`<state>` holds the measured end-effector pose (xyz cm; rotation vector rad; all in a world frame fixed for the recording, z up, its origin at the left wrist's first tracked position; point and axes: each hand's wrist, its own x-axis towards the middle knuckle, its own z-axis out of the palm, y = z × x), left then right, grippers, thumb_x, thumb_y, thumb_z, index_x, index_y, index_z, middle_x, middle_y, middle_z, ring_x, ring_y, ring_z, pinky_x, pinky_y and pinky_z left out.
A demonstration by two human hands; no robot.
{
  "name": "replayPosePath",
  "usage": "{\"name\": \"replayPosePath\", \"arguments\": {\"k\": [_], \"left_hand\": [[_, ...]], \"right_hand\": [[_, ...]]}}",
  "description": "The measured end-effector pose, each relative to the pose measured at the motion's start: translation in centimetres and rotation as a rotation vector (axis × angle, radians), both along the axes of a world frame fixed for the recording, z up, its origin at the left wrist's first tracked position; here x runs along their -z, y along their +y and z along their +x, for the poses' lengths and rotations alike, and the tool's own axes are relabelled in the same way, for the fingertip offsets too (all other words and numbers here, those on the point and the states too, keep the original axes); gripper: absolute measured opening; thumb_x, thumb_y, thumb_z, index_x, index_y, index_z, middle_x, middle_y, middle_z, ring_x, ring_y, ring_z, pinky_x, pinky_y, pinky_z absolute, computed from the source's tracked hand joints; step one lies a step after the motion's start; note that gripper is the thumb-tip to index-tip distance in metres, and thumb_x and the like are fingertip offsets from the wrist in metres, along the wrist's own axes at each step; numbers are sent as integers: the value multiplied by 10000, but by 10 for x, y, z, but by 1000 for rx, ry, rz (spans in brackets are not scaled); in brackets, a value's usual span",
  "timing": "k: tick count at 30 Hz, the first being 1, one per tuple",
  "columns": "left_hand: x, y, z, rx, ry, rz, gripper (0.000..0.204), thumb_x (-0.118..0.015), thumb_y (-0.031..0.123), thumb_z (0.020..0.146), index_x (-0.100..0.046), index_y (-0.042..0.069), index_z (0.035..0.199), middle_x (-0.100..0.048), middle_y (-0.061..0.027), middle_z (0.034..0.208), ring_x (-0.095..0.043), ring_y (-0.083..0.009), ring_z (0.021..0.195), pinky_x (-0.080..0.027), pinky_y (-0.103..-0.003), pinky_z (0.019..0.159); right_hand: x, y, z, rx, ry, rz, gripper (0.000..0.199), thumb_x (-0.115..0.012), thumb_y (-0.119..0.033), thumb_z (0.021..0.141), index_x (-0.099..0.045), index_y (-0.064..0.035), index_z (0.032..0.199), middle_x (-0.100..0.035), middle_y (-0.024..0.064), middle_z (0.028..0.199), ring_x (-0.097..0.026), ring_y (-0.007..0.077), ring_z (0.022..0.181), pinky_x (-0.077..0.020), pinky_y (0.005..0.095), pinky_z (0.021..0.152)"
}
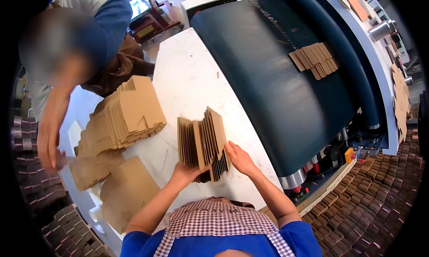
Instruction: The person folds flat cardboard pieces along pre-scored lines and stacks them on a table. They repeatedly pick up individual pieces, fold them, and place them into a growing pile while another person works nearby.
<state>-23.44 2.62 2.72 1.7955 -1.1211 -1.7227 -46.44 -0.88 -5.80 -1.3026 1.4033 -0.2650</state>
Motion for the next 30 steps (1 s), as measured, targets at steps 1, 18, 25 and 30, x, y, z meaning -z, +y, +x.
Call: {"name": "replayPosePath", "arguments": {"k": [1,18,25,30], "left_hand": [[8,11,-6,-21,-71,-136,580,-825,165,820,-565,-13,1307,-655,-87,1245,-607,-175,1142,-490,-335,982],[57,19,-17,-313,81,-346,890,-845,314,703,-377,0,1392,-631,-156,1212,-643,-286,1100,-516,-369,924],[50,20,-5,-185,-26,-296,1035,-845,317,703,-260,18,1503,-550,-171,1366,-591,-307,1212,-476,-383,997],[37,17,-20,-224,-70,-352,1124,-867,379,690,-225,3,1533,-507,-181,1423,-554,-312,1272,-464,-386,1024]], "right_hand": [[1,12,6,2,135,-77,591,-391,-449,1051,-455,-26,1458,-484,248,1454,-472,355,1351,-368,392,1122],[-70,44,35,10,-87,-320,1022,-731,-429,822,-185,23,1559,-297,266,1561,-349,361,1446,-315,401,1171],[-88,34,6,172,-116,-188,620,-661,-268,841,-458,24,1349,-633,189,1211,-637,230,1043,-510,352,900],[-82,33,4,170,-152,-164,643,-656,-280,864,-444,19,1393,-629,171,1237,-627,227,1065,-497,349,927]]}}
